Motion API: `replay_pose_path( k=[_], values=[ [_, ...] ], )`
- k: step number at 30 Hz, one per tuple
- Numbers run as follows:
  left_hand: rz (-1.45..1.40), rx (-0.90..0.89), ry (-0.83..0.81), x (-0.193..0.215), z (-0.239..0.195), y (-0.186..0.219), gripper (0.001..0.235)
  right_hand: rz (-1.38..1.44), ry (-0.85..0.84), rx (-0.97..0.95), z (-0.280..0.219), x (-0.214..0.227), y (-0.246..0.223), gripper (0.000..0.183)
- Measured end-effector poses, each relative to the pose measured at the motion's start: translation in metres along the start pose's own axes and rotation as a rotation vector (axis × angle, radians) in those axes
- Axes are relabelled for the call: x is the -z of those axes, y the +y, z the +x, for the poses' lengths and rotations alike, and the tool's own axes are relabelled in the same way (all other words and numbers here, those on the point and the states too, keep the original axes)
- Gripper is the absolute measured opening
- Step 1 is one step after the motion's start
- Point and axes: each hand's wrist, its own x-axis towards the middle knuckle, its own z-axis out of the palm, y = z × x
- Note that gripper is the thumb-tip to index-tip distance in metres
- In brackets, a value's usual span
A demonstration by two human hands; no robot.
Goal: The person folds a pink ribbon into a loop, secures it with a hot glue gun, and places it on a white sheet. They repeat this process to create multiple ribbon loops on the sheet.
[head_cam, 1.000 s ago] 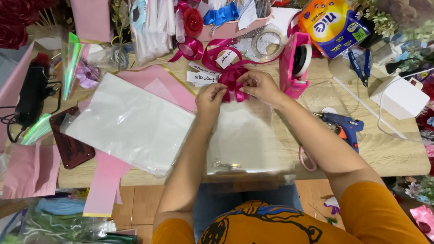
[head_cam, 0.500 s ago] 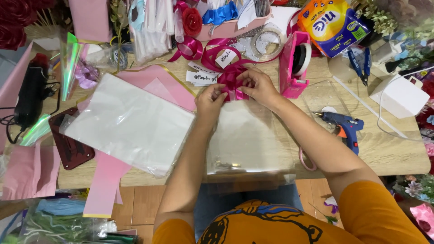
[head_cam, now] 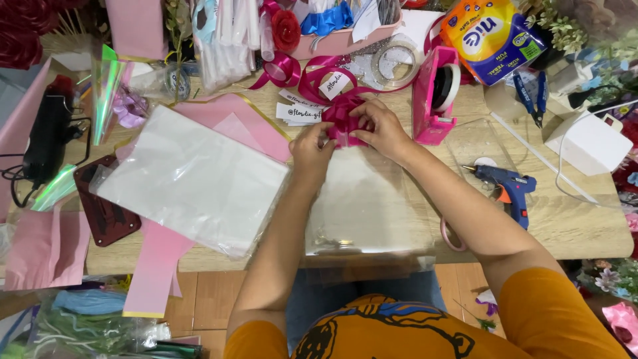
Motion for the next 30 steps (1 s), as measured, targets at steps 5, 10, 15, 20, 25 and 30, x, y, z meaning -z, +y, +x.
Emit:
replay_pose_path(
  k=[5, 10, 15, 20, 25, 30],
  values=[
    [0.042, 0.006, -0.011, -0.010, 0.003, -0.013, 0.043, -0.012, -0.016, 0.000, -0.002, 0.000, 0.003, 0.042],
    [0.040, 0.012, -0.022, -0.008, 0.002, -0.013, 0.044, -0.027, -0.032, -0.006, -0.003, 0.001, -0.001, 0.041],
    [0.047, 0.008, -0.013, -0.012, 0.001, -0.017, 0.046, -0.044, -0.050, 0.012, -0.003, 0.002, -0.001, 0.042],
    [0.059, -0.008, -0.017, -0.011, 0.001, -0.017, 0.046, -0.053, -0.053, 0.014, -0.002, 0.002, -0.003, 0.042],
    [0.058, -0.031, -0.022, -0.011, 0.002, -0.019, 0.046, -0.069, -0.057, -0.006, -0.003, 0.001, -0.003, 0.043],
    [0.042, -0.042, -0.021, -0.012, 0.002, -0.021, 0.047, -0.109, -0.064, 0.001, -0.003, 0.001, -0.004, 0.044]
  ],
)
